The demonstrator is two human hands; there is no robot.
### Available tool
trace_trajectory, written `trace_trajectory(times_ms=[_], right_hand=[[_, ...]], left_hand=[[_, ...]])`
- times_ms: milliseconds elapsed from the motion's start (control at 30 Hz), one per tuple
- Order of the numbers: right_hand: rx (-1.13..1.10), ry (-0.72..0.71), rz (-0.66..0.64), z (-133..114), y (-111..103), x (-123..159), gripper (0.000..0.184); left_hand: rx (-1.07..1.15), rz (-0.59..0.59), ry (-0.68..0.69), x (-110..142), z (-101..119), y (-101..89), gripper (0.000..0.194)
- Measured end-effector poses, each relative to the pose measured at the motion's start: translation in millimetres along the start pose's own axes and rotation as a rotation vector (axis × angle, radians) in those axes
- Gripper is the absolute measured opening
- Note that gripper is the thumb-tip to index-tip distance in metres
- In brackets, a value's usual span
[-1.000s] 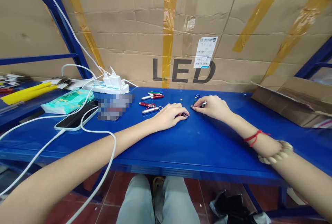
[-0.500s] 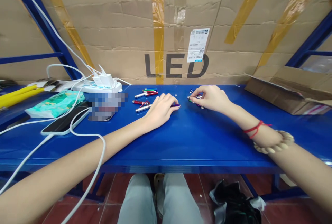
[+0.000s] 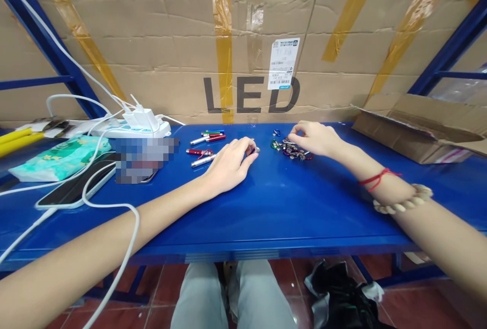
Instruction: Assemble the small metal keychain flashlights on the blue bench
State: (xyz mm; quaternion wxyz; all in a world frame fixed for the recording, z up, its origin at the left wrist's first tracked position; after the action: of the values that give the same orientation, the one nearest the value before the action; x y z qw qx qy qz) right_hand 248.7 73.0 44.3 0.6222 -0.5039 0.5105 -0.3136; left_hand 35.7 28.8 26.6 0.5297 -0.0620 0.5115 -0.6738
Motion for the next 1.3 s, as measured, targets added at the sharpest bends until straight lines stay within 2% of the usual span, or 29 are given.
trace_trajectory(times_ms=[200,333,567,767,967,1067,1133,1233,1300], right_hand=[[0.111,0.087,-0.099,14,3,0,0.037],[0.142,0.091,-0.176,18,9,1,0.042],[0.109,0.051,0.003,9,-1,0,0.032],[0.074,0.046,0.053,6,-2,0,0.029],[0.031,0.043,0.065,3,-4,0,0.029],[0.007,0.038,0.055,1,-2,0,0.03],[-0.014,0.022,0.047,0,0,-1,0.028],[-0.029,-0.007,0.06,-1,2,-2,0.027],[-0.045,-0.015,0.082,-2,1,-3,0.027]], left_hand=[[-0.051,-0.008,0.046,2,5,-0.2,0.005],[-0.07,-0.001,0.059,2,6,0.3,0.006],[-0.14,-0.016,0.074,1,4,3.2,0.007],[-0.246,-0.128,-0.015,-3,-6,10.3,0.008],[-0.276,-0.119,-0.03,-1,-11,7.8,0.01],[-0.311,-0.076,0.064,2,1,-0.6,0.012],[-0.291,-0.007,0.165,5,20,-12.2,0.012],[-0.108,0.146,0.261,21,57,-38.9,0.022],[0.083,0.232,0.264,44,78,-57.2,0.032]])
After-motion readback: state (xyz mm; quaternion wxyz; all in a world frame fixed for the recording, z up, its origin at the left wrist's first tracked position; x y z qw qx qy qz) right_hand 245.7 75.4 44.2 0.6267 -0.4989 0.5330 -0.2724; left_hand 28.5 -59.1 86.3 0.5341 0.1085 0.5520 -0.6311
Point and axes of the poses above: each hand's wrist, its own x-axis away from the middle knuckle, its own y-axis out of the palm, z = x × y, the point moved 5 cm from there along -x, towards the middle knuckle, and after that the axes turned 13 degrees about -y, right-handed, at the moved point
